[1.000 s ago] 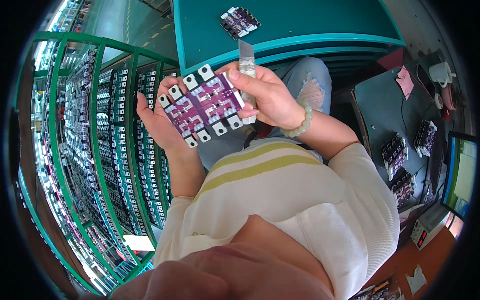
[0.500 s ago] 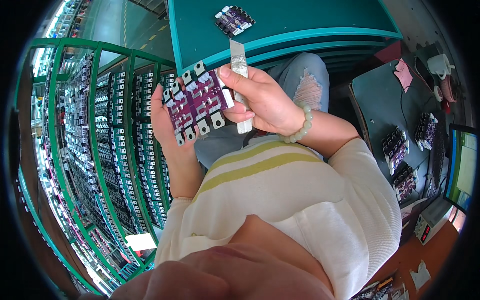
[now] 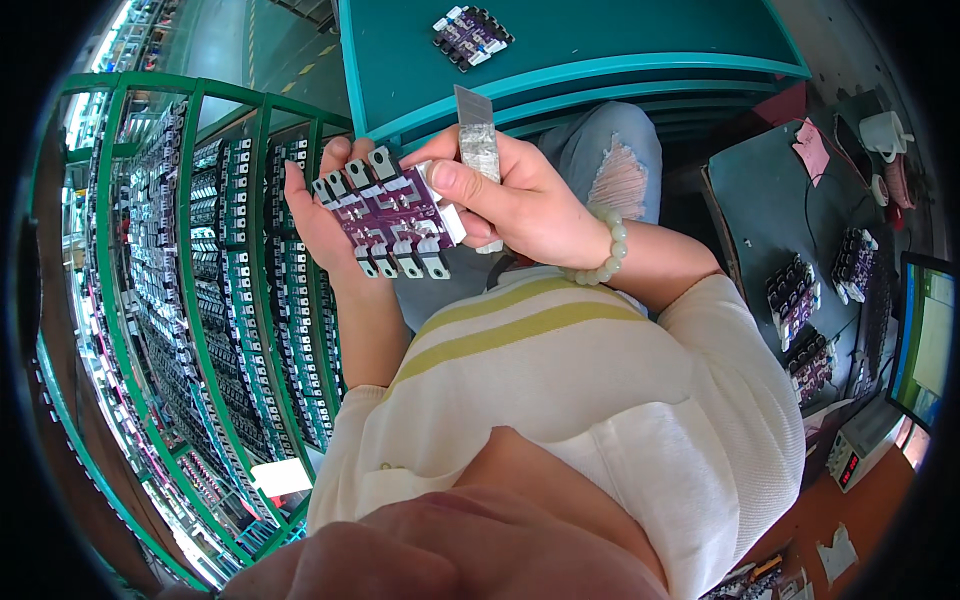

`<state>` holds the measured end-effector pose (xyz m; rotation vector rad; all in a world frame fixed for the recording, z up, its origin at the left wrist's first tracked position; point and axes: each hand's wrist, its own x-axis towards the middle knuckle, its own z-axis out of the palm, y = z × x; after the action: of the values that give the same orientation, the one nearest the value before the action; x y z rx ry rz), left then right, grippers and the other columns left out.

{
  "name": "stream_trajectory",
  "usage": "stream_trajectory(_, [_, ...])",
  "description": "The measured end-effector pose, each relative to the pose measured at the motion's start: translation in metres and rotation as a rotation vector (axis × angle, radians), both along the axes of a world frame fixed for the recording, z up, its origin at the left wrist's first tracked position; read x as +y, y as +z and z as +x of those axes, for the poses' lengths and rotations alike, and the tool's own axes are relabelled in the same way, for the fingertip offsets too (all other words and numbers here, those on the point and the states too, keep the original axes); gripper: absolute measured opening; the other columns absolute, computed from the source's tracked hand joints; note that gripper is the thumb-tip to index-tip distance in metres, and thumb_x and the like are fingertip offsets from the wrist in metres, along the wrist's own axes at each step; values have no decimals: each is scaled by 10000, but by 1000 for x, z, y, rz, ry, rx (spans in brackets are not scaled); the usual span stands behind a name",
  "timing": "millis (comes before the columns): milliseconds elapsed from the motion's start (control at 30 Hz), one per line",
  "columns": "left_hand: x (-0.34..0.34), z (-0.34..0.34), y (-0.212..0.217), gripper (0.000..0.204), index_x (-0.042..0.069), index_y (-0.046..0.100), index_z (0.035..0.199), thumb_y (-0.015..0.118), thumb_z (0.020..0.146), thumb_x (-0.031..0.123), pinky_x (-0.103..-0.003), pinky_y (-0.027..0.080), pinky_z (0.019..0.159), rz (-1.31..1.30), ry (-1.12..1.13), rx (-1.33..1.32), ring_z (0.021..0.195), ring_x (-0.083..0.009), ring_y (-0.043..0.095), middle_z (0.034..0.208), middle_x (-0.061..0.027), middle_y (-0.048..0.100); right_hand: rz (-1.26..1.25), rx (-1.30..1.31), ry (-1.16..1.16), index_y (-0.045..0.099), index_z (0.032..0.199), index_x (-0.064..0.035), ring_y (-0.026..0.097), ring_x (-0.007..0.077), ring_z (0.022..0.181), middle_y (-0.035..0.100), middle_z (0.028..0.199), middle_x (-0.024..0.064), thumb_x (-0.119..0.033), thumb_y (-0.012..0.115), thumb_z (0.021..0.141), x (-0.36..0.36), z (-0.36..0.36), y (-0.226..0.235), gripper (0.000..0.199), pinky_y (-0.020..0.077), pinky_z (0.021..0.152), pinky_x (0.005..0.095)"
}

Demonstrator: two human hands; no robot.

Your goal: The person picks up purple circuit boards from a green rack and uses a small metal tool to scrape the surface of each board. They handle the boards one by one, scraping different areas before placing them back into the rack.

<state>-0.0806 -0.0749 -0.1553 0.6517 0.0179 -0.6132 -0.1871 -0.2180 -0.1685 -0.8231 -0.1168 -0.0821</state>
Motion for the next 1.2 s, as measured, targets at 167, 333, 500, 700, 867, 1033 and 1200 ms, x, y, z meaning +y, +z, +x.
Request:
stream_trajectory(167, [8, 1, -3, 585, 39, 523, 841, 247, 939, 545, -297, 419, 634, -22, -16, -92, 662, -168, 457, 728, -69, 472, -66, -32, -40, 521, 1167, 3, 383, 38, 528, 503, 674, -5, -195, 475, 984, 1, 2, -2, 274, 292, 460, 192])
stream_trajectory(333, [3, -11, 9, 672, 23, 558, 933, 194, 929, 587, -314, 448, 768, 59, 21, -160, 824, -187, 526, 872, -86, 553, 129, 108, -21, 498, 1181, -1, 401, 8, 515, 602, 824, 23, -256, 401, 1009, -10, 13, -21, 323, 334, 465, 159])
stream_trajectory(500, [3, -19, 12, 701, 39, 540, 1016, 152, 926, 615, -313, 468, 825, 58, -15, -215, 882, -163, 548, 971, -76, 549, 281, 155, 24, 461, 1238, -13, 580, 126, 895, 611, 1085, 79, -247, 392, 1003, -8, 18, -36, 338, 497, 784, 289])
stream_trajectory(700, [2, -21, 12, 684, 38, 521, 1037, 154, 933, 605, -316, 466, 835, 43, -18, -269, 894, -161, 544, 981, -77, 544, 296, 59, 110, 456, 1240, -24, 615, 178, 1030, 602, 1136, 96, -245, 395, 999, -15, 20, -46, 333, 524, 881, 351])
stream_trajectory(867, [2, -20, 10, 676, 34, 514, 1037, 158, 935, 600, -317, 474, 821, 37, -24, -316, 882, -159, 548, 976, -79, 544, 301, 55, 108, 470, 1222, -25, 618, 178, 1026, 610, 1119, 94, -244, 398, 998, -14, 19, -40, 321, 528, 873, 351])
stream_trajectory(1033, [4, -18, 11, 659, 32, 525, 1019, 188, 934, 592, -318, 484, 813, 71, -18, -306, 883, -168, 565, 958, -81, 560, 300, 104, 86, 487, 1201, -25, 626, 173, 1010, 614, 1115, 94, -247, 403, 998, -13, 19, -42, 312, 532, 865, 333])
stream_trajectory(1200, [3, -15, 17, 592, 42, 567, 976, 261, 936, 547, -360, 517, 777, 105, -5, 8, 854, -212, 616, 910, -84, 617, 331, 280, 40, 522, 1103, -15, 440, 19, 595, 621, 887, 34, -248, 412, 1005, -8, 20, -31, 275, 421, 529, 182])
